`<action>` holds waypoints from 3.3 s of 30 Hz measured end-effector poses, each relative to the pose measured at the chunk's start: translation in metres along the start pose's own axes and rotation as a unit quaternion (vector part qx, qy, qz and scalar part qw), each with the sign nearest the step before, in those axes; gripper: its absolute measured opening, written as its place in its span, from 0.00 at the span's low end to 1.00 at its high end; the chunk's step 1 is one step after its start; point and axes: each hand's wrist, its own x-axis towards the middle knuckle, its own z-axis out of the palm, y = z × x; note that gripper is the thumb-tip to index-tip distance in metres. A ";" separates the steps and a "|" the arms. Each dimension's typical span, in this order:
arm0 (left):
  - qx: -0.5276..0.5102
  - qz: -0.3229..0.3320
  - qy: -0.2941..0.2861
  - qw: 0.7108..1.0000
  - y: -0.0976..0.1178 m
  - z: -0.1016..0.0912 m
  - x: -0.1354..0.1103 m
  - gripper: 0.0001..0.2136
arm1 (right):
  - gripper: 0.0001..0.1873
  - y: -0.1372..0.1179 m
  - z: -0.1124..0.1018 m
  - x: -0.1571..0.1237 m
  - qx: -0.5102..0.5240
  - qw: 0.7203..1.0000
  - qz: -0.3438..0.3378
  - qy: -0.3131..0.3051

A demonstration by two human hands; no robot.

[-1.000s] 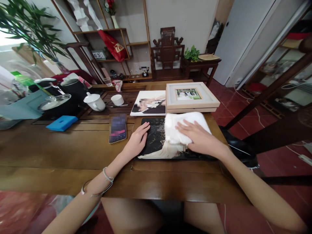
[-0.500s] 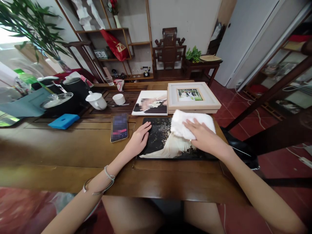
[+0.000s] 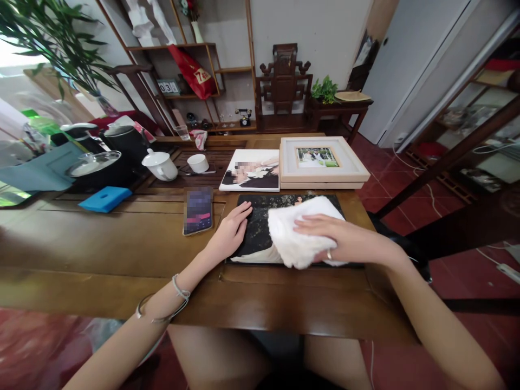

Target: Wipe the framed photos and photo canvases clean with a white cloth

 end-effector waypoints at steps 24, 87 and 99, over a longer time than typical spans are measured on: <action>-0.002 -0.001 -0.003 1.000 -0.001 0.000 0.000 0.20 | 0.32 -0.013 0.021 0.033 -0.135 0.976 0.112 0.129; -0.009 0.005 0.008 1.000 -0.003 0.002 -0.001 0.19 | 0.31 -0.007 0.028 0.048 -0.167 0.965 0.094 0.178; -0.027 -0.002 -0.017 0.999 -0.003 -0.002 -0.001 0.20 | 0.35 -0.037 0.025 0.024 -0.038 0.990 -0.136 0.024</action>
